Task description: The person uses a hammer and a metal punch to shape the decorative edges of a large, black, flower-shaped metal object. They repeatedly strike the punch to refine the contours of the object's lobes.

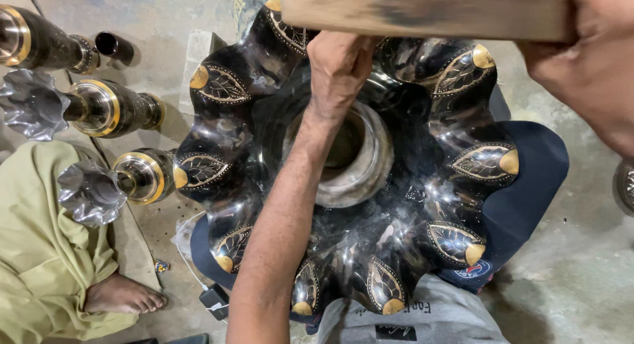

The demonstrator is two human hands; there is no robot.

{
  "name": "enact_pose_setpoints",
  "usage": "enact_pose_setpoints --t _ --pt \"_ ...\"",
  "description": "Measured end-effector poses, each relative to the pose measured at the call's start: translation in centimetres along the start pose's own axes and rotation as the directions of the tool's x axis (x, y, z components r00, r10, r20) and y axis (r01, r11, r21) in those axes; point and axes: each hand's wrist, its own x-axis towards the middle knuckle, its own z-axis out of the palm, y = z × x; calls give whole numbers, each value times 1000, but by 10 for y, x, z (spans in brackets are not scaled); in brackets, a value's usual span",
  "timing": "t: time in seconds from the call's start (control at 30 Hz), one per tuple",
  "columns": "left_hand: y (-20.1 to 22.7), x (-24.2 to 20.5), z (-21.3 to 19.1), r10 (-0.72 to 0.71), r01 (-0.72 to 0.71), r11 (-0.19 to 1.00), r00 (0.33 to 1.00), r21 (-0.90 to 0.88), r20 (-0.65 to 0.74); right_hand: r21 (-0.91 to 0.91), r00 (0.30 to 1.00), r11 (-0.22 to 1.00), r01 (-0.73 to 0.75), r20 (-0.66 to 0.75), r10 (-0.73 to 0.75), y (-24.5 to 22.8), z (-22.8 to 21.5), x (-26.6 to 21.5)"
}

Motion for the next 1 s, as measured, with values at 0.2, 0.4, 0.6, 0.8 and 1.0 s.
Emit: enact_pose_setpoints --t 0.2,0.4,0.6,0.8,1.0 --pt "-9 18 6 -76 62 985 994 -160 -82 -90 983 980 -175 43 179 12 1 -9" --pt "-31 73 -23 -433 420 900 893 120 125 203 961 941 -270 -1 276 81 33 -48" --pt "-23 94 -48 121 23 922 931 -387 344 459 789 671 -583 123 602 170 72 -167" --pt "-26 105 -32 309 -133 911 846 -389 434 566 686 498 -657 176 706 195 88 -241" --pt "-39 102 -26 392 -232 900 803 -370 449 171 475 443 -880 307 825 217 101 -263"
